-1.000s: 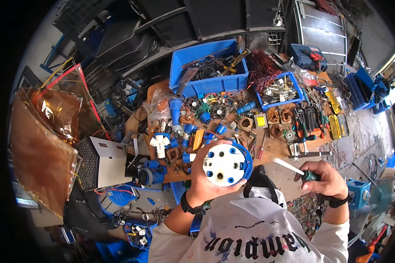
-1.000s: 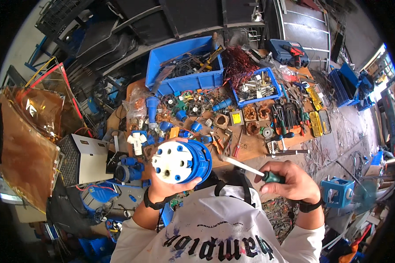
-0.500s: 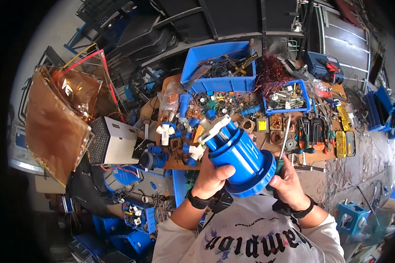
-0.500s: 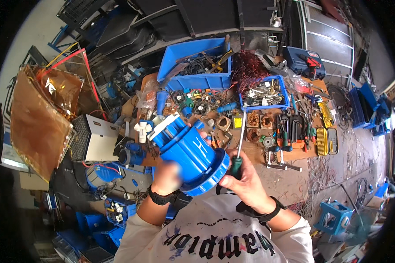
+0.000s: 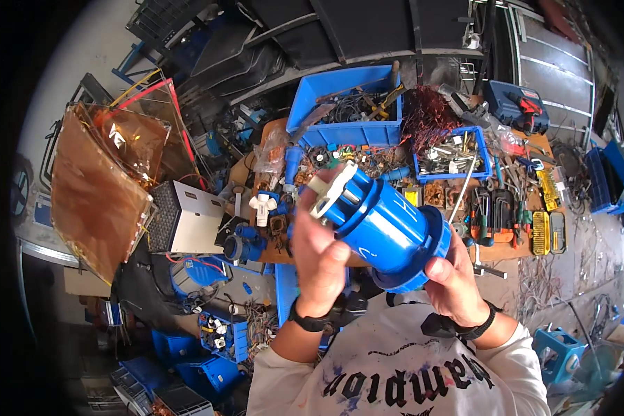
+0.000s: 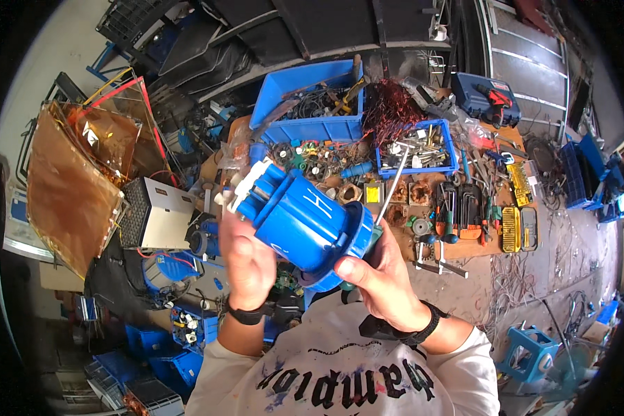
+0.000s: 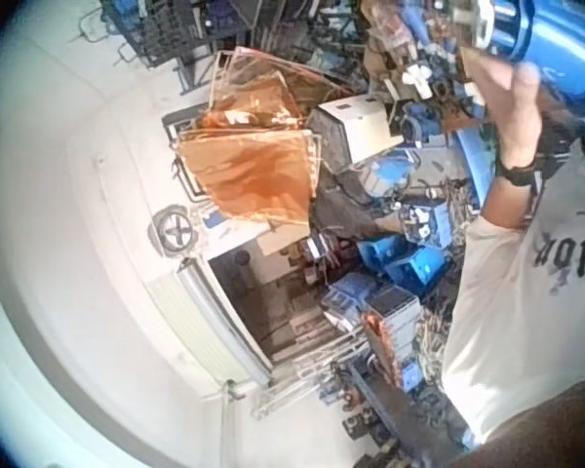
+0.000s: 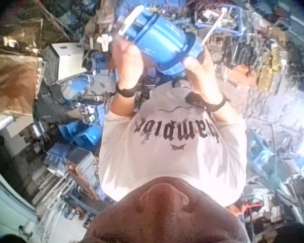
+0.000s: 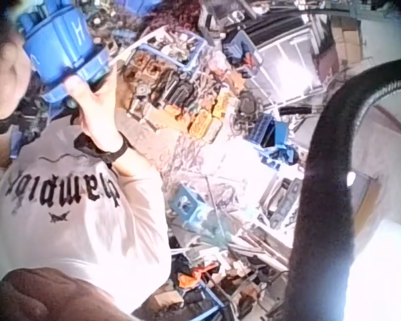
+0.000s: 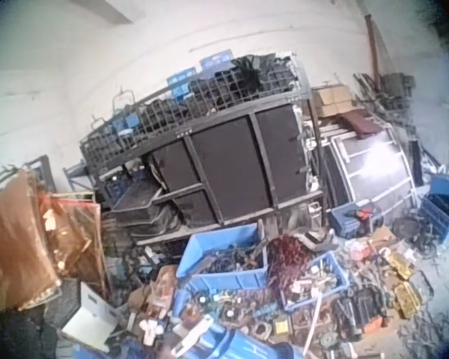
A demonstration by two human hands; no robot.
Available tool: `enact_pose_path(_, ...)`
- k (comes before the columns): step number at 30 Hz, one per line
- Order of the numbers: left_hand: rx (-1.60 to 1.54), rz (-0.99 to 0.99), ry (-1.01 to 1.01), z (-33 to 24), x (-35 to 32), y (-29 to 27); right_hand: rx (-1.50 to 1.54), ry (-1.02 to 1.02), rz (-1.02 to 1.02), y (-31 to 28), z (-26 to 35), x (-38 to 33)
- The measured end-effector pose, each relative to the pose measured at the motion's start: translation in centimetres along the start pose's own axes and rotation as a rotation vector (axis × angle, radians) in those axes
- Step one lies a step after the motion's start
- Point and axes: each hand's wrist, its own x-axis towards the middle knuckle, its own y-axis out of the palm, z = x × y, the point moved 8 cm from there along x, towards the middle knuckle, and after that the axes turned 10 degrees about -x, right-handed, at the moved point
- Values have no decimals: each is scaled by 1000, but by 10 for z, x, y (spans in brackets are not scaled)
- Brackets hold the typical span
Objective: The person uses a screwdriver to tighten screws on a white plastic component attached to a blue cylindrical housing. They repeatedly rotate the housing and adjust the screws, occasionally separating the blue housing from the white component to inspect the interior before reassembling them.
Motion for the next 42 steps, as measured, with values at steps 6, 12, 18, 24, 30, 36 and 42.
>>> enact_pose_path(6,297,220,-42,-37,31,15,-30,-51,-26,-8,12,-7)
enact_pose_path(12,395,306,76,-43,36,22,-74,-80,-42,-15,20,-11)
enact_pose_path(18,416,290,206,-44,37,27,-102,-87,-47,-22,26,-15)
enact_pose_path(24,400,289,333,-50,36,39,-86,-97,-44,-23,29,-20)
enact_pose_path(30,406,268,353,-47,37,38,-42,-86,-42,-26,29,-24)
enact_pose_path(36,372,271,337,-44,35,39,-48,-104,-19,-25,27,-28)
enact_pose_path(42,372,279,325,-46,31,36,-72,-117,-2,-24,22,-30)
